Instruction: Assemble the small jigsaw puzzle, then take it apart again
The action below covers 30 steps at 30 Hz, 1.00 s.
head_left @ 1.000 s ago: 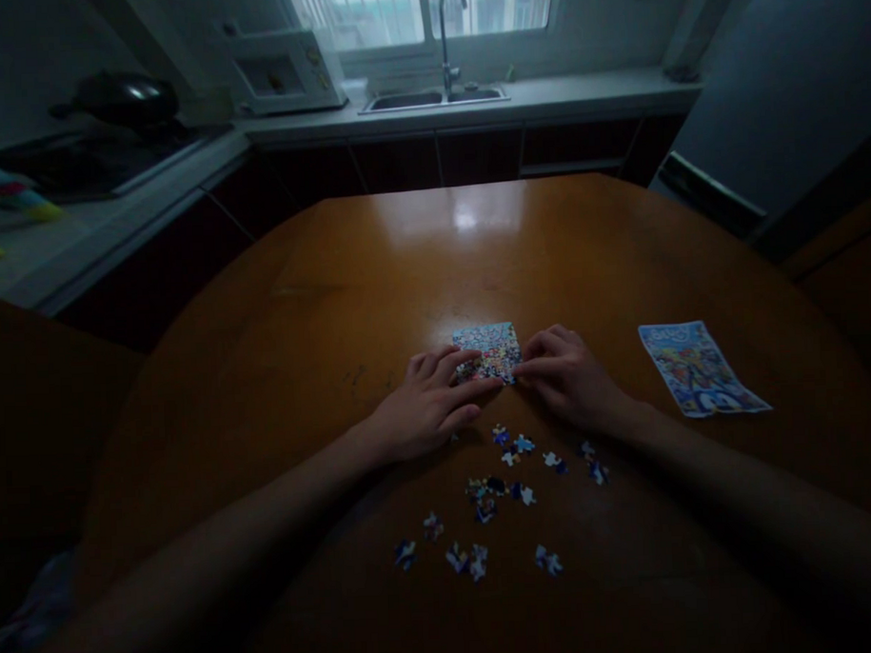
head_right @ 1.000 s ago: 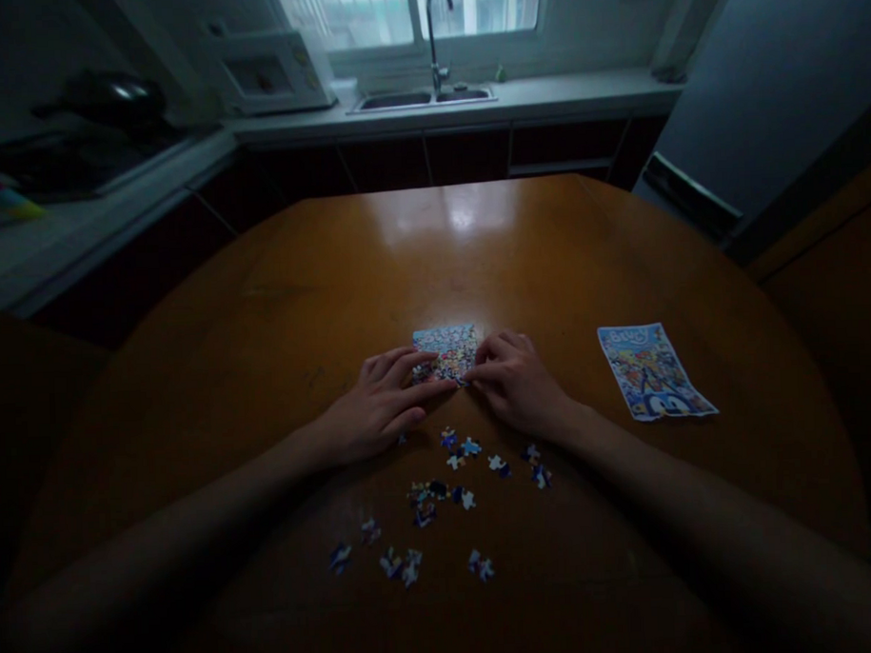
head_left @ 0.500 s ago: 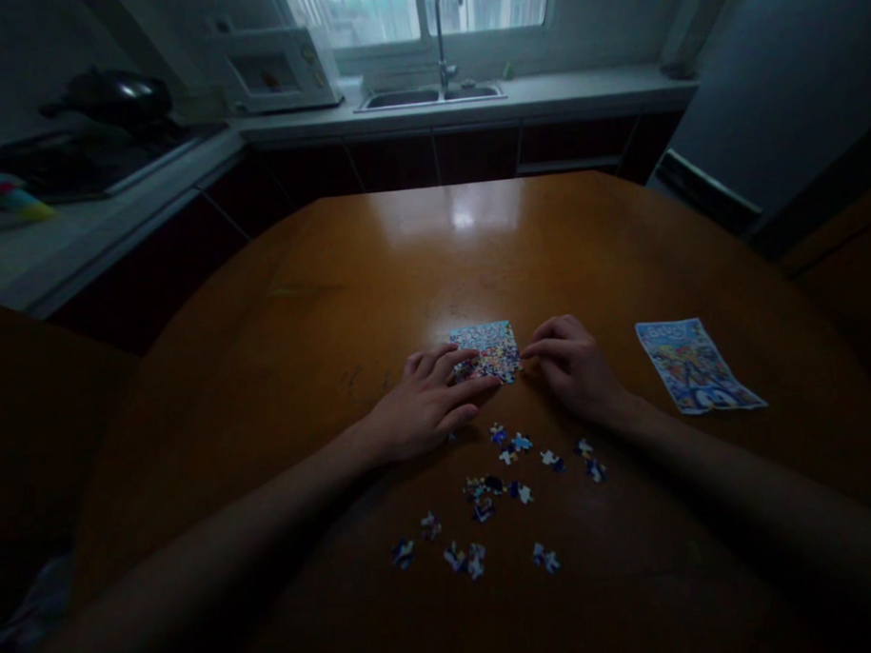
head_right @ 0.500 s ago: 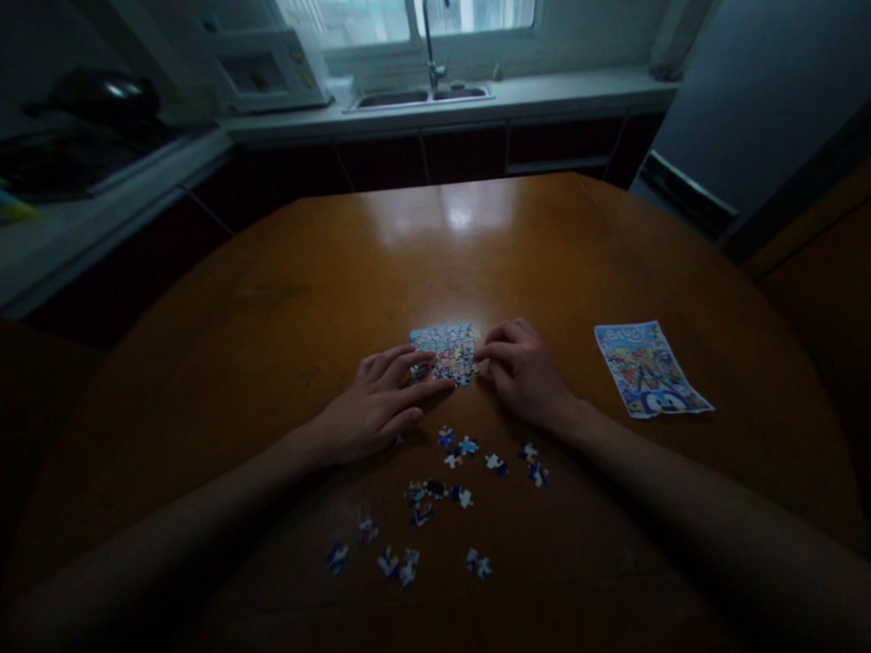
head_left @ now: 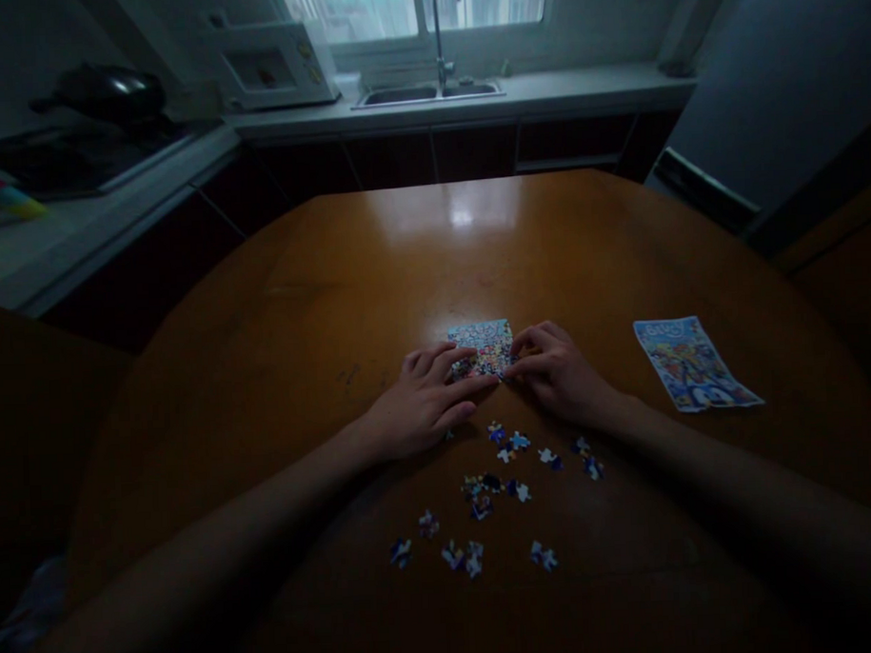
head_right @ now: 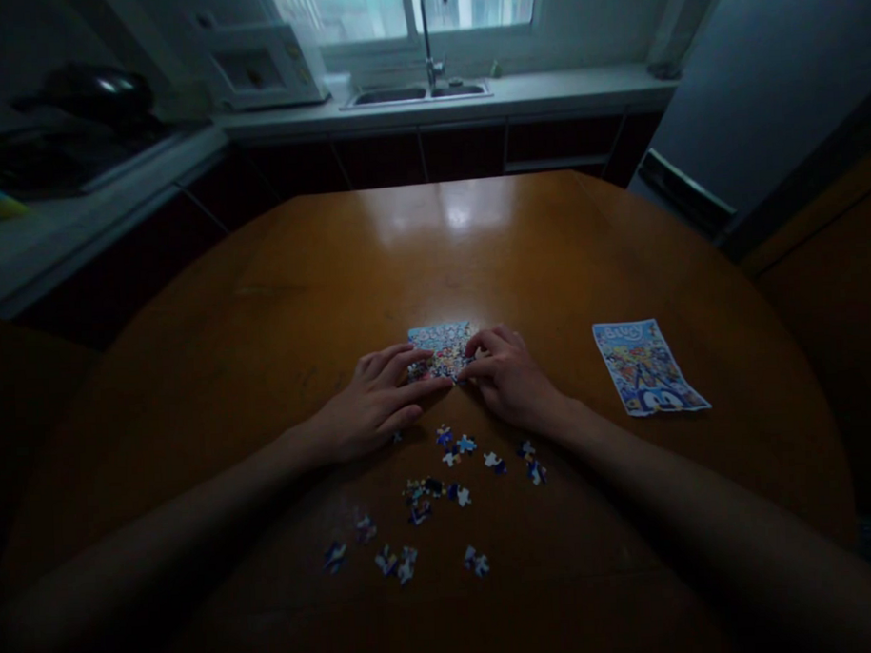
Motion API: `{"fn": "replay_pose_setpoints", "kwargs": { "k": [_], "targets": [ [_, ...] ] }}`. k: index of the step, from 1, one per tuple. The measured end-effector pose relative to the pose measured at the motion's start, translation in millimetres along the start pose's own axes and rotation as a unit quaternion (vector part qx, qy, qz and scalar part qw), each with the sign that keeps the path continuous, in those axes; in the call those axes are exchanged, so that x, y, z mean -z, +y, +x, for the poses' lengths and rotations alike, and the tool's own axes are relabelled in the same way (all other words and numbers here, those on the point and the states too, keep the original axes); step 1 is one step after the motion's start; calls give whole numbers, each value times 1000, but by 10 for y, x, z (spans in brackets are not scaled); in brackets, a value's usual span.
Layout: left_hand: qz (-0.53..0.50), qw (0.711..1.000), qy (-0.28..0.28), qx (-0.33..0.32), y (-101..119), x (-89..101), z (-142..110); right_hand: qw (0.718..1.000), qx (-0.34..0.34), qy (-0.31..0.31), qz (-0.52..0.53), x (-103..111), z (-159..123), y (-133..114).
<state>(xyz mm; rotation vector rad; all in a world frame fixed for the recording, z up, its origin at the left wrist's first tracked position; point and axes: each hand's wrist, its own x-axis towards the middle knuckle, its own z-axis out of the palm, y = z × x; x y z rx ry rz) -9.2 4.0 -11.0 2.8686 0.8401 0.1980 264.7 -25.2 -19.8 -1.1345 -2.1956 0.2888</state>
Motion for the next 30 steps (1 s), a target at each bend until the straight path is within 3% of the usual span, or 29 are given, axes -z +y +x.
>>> {"fn": "replay_pose_setpoints", "kwargs": {
  "k": [8, 15, 23, 30],
  "targets": [
    [-32, 999, 4, 1, 14, 40, 10, 997, -16, 59, 41, 0, 15, 27],
    [-181, 974, 122, 55, -25, 84, 10, 999, 2, 39, 17, -4, 14, 13],
    [-231, 948, 187, 112, -50, 57, 37, 999, 29, -17, -4, 12, 6, -24],
    [-210, 954, 182, 115, -56, 36, 34, 996, -63, 64, 28, -9, 30, 34]
  ]
}}
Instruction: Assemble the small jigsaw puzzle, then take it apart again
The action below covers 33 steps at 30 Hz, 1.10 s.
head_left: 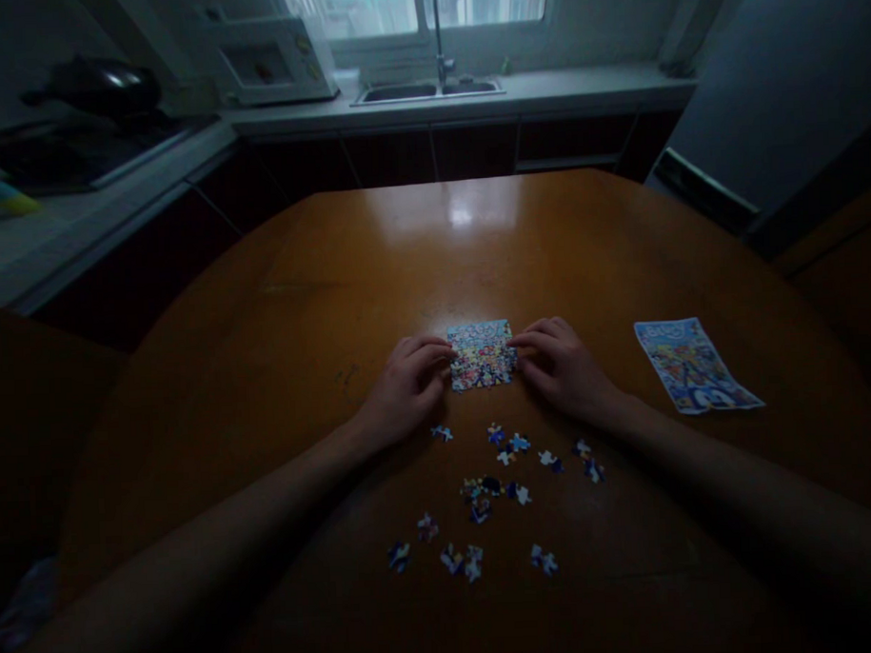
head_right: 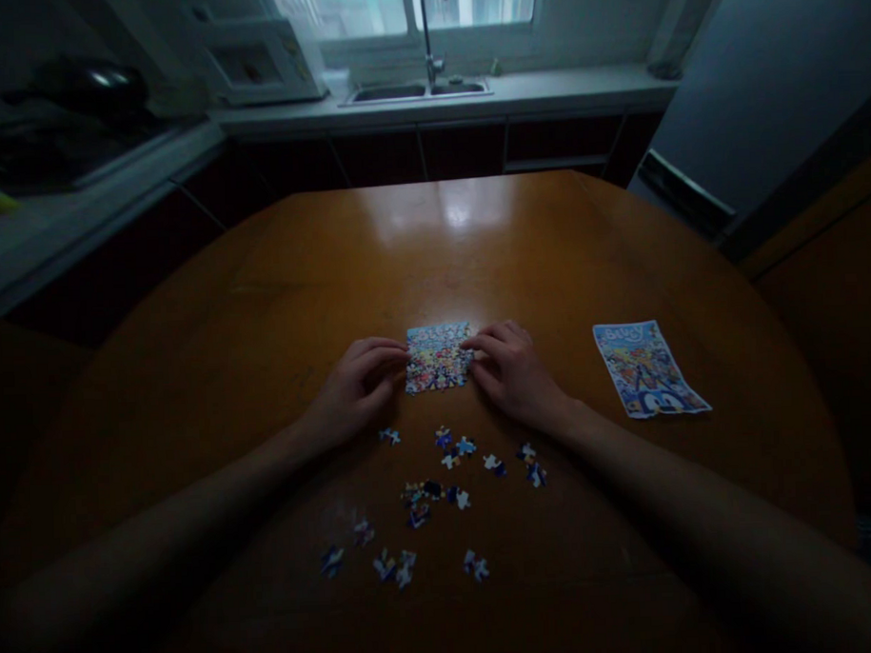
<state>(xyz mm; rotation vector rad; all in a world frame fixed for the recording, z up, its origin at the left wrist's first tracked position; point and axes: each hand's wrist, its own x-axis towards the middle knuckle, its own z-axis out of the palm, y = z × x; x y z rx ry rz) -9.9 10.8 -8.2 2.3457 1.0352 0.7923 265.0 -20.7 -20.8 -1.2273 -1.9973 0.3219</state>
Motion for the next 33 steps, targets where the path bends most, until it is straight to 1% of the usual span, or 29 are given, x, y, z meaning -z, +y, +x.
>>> {"fn": "replay_pose_setpoints", "kwargs": {
  "k": [2, 5, 11, 13, 21, 25, 27, 29, 31, 33],
  "targets": [
    [25, 1000, -1, 9, -3, -6, -3, 1000, -17, 10, 0, 2, 6, 7],
    [48, 999, -7, 19, 0, -11, -5, 1000, -18, 5, -6, 12, 5, -14],
    [65, 998, -21, 15, 34, -7, -16, 998, 24, -50, -34, 31, -11, -80],
    [69, 997, -23, 14, 41, -5, -21, 997, 32, -59, -44, 30, -13, -86],
    [79, 996, -30, 16, 39, -3, -15, 997, 18, -58, -53, 15, -6, -88],
    [79, 996, -30, 13, 43, 2, -14, 997, 15, -60, -41, 18, -2, -105],
    [78, 996, -30, 12, 45, 6, -16, 999, 10, -47, -15, 19, 5, -96],
    [75, 997, -30, 14, 43, 9, -17, 1000, -19, -14, 19, 15, 14, -59],
    [65, 997, -29, 14, 38, 10, -16, 995, -76, 34, 57, 6, 24, 5],
    [53, 998, -27, 15, 31, 12, -12, 983, -135, 76, 95, -5, 33, 75]
  ]
}}
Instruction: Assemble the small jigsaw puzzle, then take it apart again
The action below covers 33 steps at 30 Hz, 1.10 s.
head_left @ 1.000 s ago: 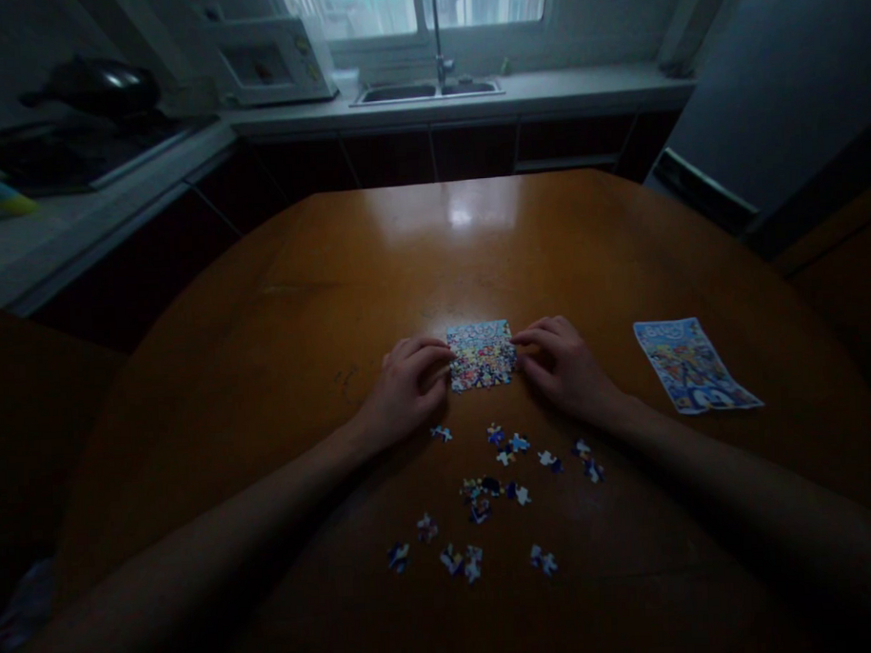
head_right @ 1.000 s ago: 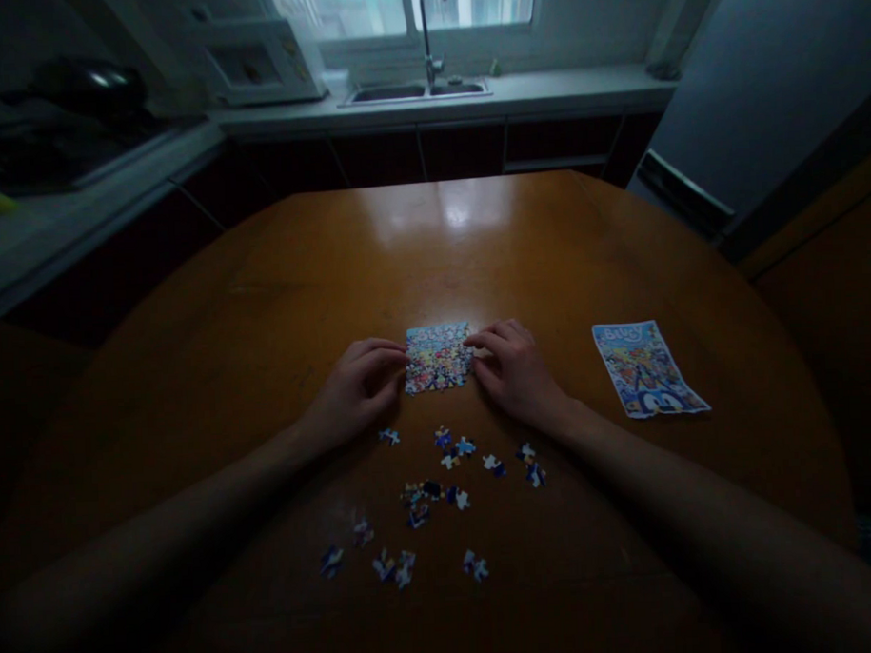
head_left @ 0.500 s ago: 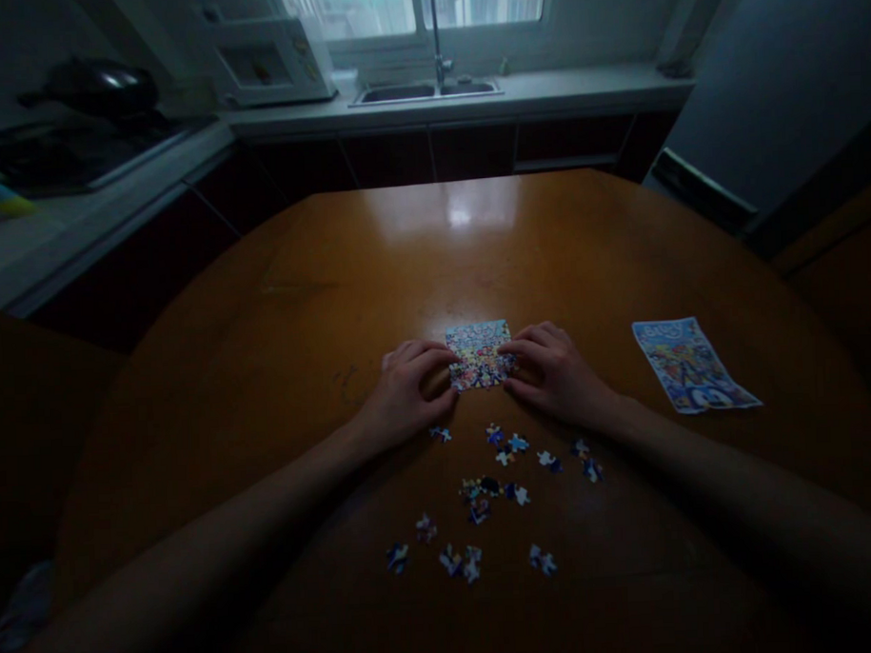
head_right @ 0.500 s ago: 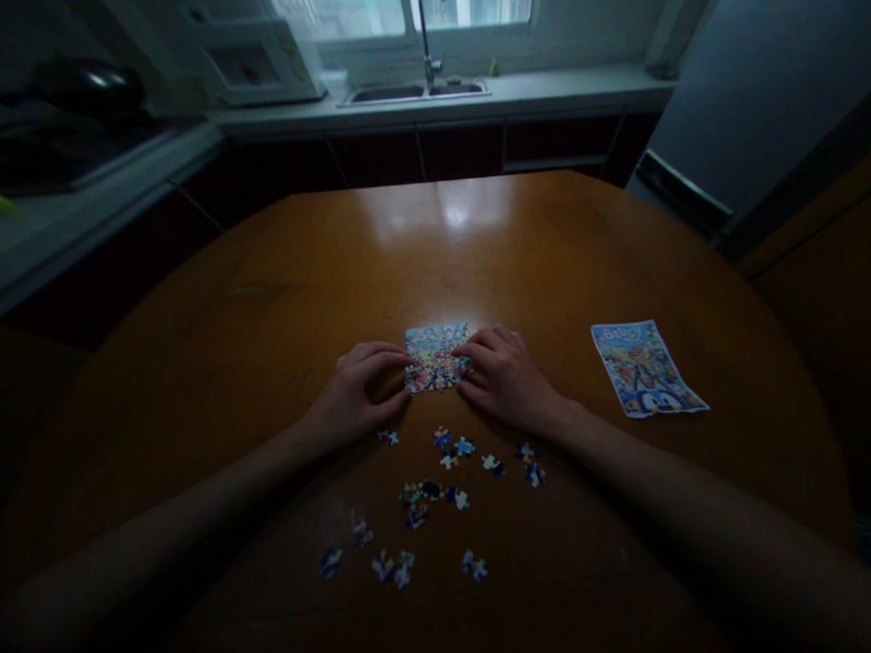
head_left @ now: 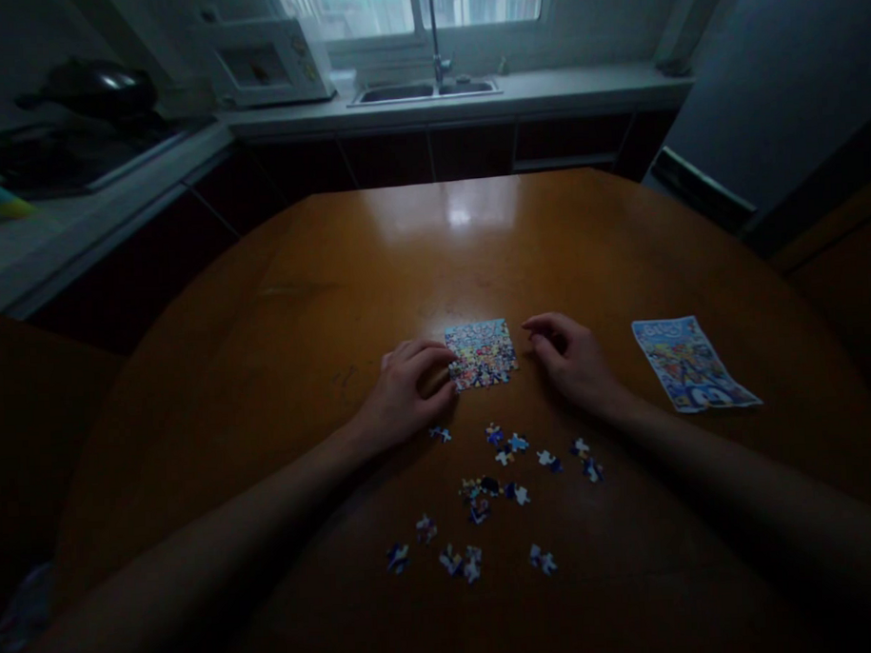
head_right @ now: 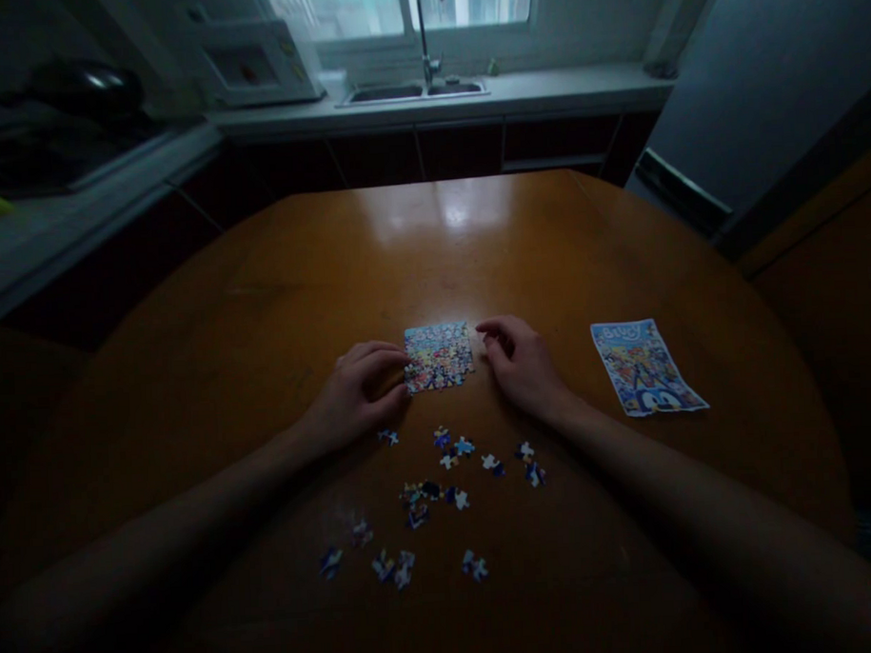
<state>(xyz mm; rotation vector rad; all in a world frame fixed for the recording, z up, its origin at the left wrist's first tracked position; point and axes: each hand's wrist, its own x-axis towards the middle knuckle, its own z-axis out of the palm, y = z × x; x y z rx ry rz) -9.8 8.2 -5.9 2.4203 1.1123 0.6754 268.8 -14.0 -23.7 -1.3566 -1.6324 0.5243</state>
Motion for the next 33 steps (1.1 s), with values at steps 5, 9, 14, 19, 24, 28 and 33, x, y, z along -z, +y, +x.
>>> {"fn": "replay_pose_setpoints", "kwargs": {
  "k": [5, 9, 14, 19, 24, 28, 33],
  "targets": [
    [-18, 1000, 2, -8, -9, 12, 3, 998, -40, 21, 44, -4, 29, 77],
    [3, 999, -18, -47, 3, 25, -14, 1000, 0, 11, 14, 1, 9, 45],
    [68, 991, -74, -94, 47, 40, -29, 990, 116, -77, -23, 14, -41, -38],
    [101, 984, -97, -109, 61, 39, -32, 971, 174, -146, -70, 9, -75, -94],
    [104, 983, -102, -111, 39, 27, -37, 968, 170, -161, -84, 9, -74, -104],
    [74, 988, -87, -102, 20, 21, -36, 982, 157, -99, -36, 23, -62, -70],
    [12, 996, -40, -81, -26, -9, -27, 995, 98, -25, 6, 29, -51, -6]
  ]
}}
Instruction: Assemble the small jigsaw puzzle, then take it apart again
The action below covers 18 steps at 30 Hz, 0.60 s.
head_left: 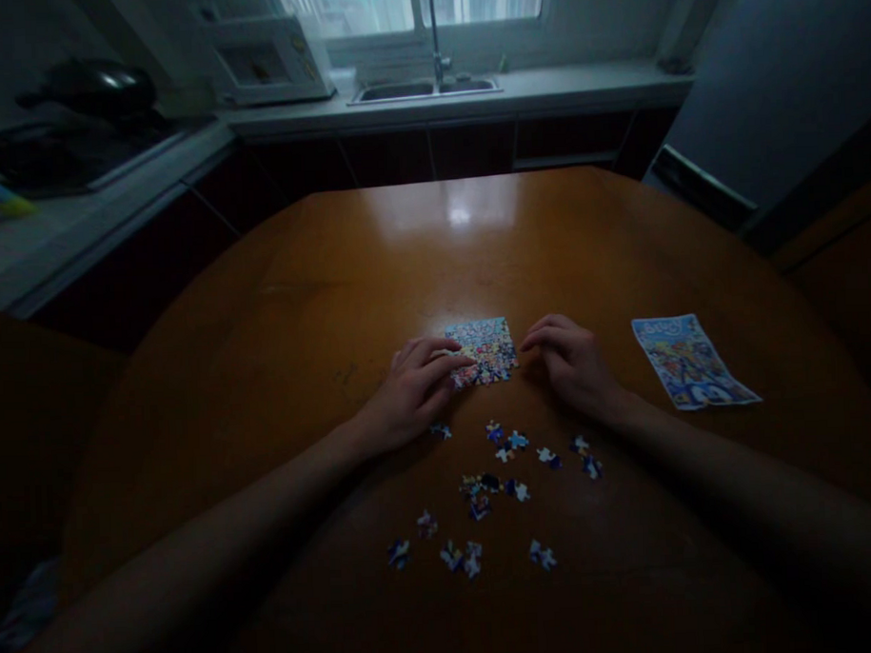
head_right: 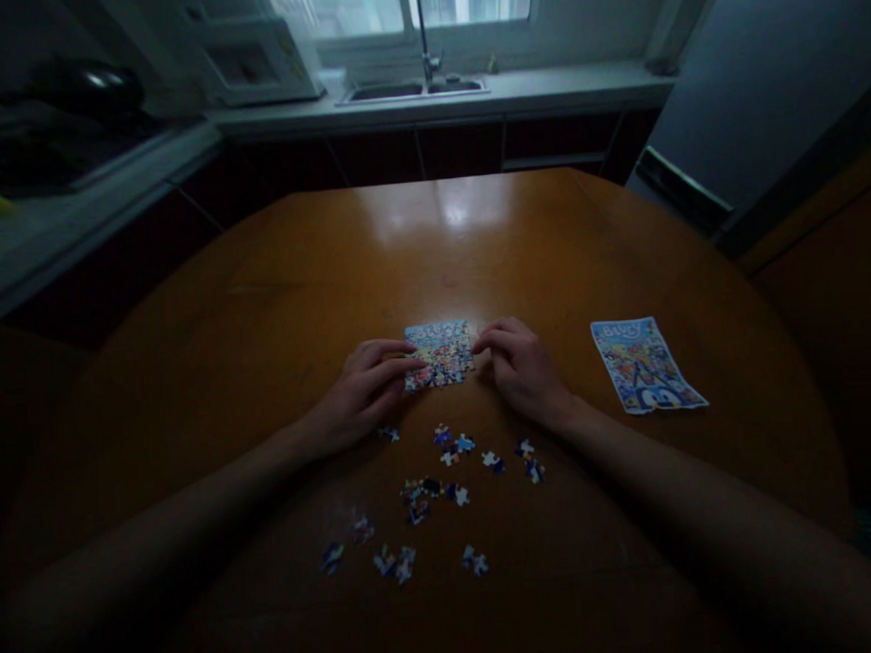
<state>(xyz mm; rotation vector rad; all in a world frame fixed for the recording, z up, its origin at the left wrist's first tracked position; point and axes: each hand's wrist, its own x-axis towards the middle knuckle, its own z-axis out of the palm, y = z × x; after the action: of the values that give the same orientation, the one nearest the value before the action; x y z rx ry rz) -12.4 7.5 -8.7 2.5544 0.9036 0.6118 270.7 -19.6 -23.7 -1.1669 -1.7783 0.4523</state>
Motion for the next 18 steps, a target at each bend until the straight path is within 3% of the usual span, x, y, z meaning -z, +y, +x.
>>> {"fn": "replay_pose_setpoints", "kwargs": {
  "k": [10, 18],
  "targets": [
    [-43, 998, 48, 7, -18, -1, 28, 999, 12, -38, -18, 9, 11, -76],
    [-60, 997, 51, 22, -5, 7, 43, 998, 15, -52, -19, -1, 9, -52]
  ]
}}
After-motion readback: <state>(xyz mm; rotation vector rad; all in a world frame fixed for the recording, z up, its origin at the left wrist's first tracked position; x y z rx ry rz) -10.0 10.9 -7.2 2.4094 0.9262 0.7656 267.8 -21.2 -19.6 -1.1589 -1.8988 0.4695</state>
